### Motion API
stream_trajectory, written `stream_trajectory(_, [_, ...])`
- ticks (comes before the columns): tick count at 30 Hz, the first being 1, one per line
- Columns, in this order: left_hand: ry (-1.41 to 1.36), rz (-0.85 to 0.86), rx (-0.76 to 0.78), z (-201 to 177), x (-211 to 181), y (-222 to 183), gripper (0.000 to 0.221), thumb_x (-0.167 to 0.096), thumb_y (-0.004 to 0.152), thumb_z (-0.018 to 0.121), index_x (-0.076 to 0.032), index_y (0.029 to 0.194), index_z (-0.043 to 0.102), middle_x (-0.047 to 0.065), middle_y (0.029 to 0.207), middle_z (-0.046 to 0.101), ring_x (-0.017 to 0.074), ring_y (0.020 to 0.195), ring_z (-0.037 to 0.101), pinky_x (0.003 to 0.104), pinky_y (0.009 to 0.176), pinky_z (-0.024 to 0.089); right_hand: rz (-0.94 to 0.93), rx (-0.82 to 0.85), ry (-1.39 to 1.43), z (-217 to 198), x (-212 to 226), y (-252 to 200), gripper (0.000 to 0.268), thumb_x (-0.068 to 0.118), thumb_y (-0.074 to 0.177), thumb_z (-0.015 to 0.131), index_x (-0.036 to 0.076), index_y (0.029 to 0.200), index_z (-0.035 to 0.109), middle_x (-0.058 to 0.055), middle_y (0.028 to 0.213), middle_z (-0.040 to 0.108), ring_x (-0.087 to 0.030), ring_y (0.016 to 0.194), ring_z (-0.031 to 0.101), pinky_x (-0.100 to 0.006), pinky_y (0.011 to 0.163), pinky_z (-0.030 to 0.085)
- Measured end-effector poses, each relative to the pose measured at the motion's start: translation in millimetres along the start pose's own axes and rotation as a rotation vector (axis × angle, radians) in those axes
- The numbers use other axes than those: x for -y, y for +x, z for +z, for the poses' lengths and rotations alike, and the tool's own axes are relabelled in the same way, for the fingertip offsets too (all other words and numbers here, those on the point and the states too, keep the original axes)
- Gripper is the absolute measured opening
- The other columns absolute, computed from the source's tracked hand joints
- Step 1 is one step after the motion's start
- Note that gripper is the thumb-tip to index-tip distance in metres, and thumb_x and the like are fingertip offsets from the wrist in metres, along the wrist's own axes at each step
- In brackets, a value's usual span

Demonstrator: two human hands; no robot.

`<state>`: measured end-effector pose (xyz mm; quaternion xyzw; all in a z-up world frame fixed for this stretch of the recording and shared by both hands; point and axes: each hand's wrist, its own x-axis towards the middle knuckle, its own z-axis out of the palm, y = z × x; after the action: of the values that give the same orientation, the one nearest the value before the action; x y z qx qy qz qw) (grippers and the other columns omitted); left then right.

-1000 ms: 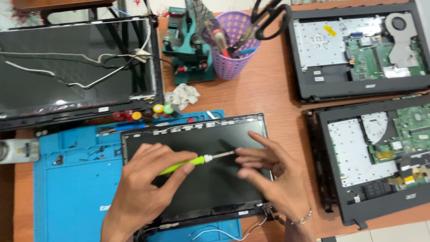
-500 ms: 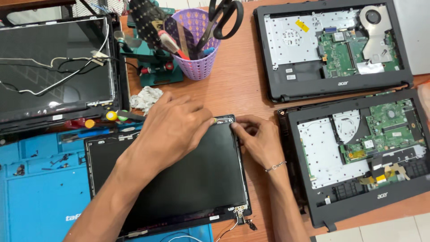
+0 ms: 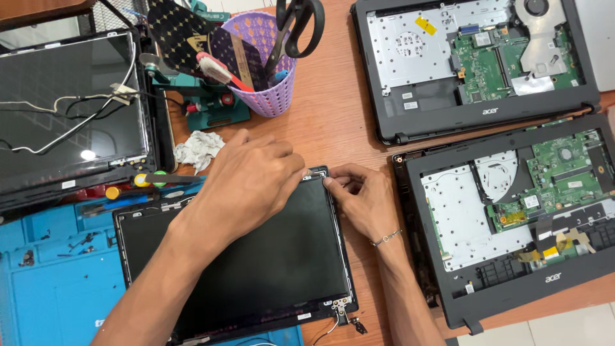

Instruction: The person is using a screwdriver to remove and replace screws from the hinges and internal frame of a laptop on a blue repair mat. They move various laptop components aside and handle several open laptop chassis on the workbench.

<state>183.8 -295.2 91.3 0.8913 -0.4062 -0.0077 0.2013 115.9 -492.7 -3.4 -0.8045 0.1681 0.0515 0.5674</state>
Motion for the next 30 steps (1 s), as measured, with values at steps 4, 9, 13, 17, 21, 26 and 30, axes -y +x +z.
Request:
stream_trajectory(4, [0.044, 0.046, -0.008, 0, -2, 3, 0.01, -0.014, 0.087, 0.068, -0.008, 0.078, 0.071, 0.008, 0.08, 0.068, 0.0305, 0.082, 0.065, 0.046, 0.075, 0.043, 0.044, -0.004, 0.042, 1, -1, 0, 0.021, 0.012, 0.084, 0.077, -0.002, 0.099, 0.078, -0.004, 0.073, 0.074, -0.006, 0.057, 0.063, -0.023, 0.045, 0.052])
stream_trajectory(9, [0.036, 0.211, -0.058, -1, -15, 10, 0.009, -0.003, 0.074, 0.067, -0.004, 0.082, 0.069, 0.011, 0.091, 0.064, 0.0318, 0.089, 0.066, 0.046, 0.075, 0.045, 0.063, 0.0, 0.079, 1, -4, 1, 0.021, 0.013, 0.085, 0.078, -0.003, 0.098, 0.078, -0.003, 0.071, 0.073, -0.006, 0.055, 0.061, -0.022, 0.044, 0.05])
stream_trajectory(13, [0.13, 0.179, 0.048, -1, -26, 21, 0.014, -0.001, 0.071, 0.068, 0.002, 0.084, 0.068, 0.016, 0.101, 0.06, 0.0325, 0.09, 0.066, 0.043, 0.069, 0.054, 0.024, -0.015, 0.048, 2, -12, 2, 0.022, 0.014, 0.085, 0.078, -0.005, 0.096, 0.077, -0.004, 0.071, 0.071, -0.006, 0.056, 0.059, -0.022, 0.047, 0.048])
stream_trajectory(17, [0.283, 0.086, 0.185, 4, -36, 34, 0.011, -0.001, 0.073, 0.07, 0.003, 0.083, 0.069, 0.018, 0.106, 0.058, 0.0308, 0.093, 0.067, 0.04, 0.066, 0.06, -0.039, -0.043, -0.05, 1, -22, 5, 0.023, 0.013, 0.082, 0.077, -0.006, 0.096, 0.076, -0.005, 0.072, 0.072, -0.007, 0.059, 0.06, -0.024, 0.052, 0.049])
stream_trajectory(21, [0.162, 0.16, 0.176, 5, -41, 39, 0.009, -0.002, 0.072, 0.071, 0.002, 0.08, 0.07, 0.014, 0.108, 0.057, 0.0311, 0.096, 0.067, 0.04, 0.066, 0.061, -0.089, -0.025, 0.015, -1, -26, 4, 0.026, 0.009, 0.077, 0.071, -0.007, 0.097, 0.074, -0.009, 0.078, 0.077, -0.009, 0.068, 0.068, -0.025, 0.061, 0.056])
stream_trajectory(26, [0.349, 0.039, 0.222, 9, -53, 37, 0.013, -0.002, 0.072, 0.071, 0.005, 0.082, 0.07, 0.014, 0.11, 0.054, 0.0282, 0.096, 0.067, 0.034, 0.062, 0.062, -0.082, -0.032, 0.041, 1, -27, 5, 0.028, 0.007, 0.075, 0.07, -0.005, 0.1, 0.074, -0.012, 0.083, 0.079, -0.011, 0.073, 0.072, -0.029, 0.065, 0.058])
stream_trajectory(30, [0.389, 0.08, 0.262, 12, -53, 40, 0.013, -0.001, 0.072, 0.072, 0.003, 0.084, 0.071, 0.013, 0.112, 0.054, 0.0265, 0.096, 0.067, 0.032, 0.066, 0.062, -0.075, -0.033, -0.061, -2, -22, 3, 0.025, 0.011, 0.077, 0.074, -0.006, 0.096, 0.074, -0.014, 0.078, 0.079, -0.013, 0.071, 0.07, -0.032, 0.064, 0.057])
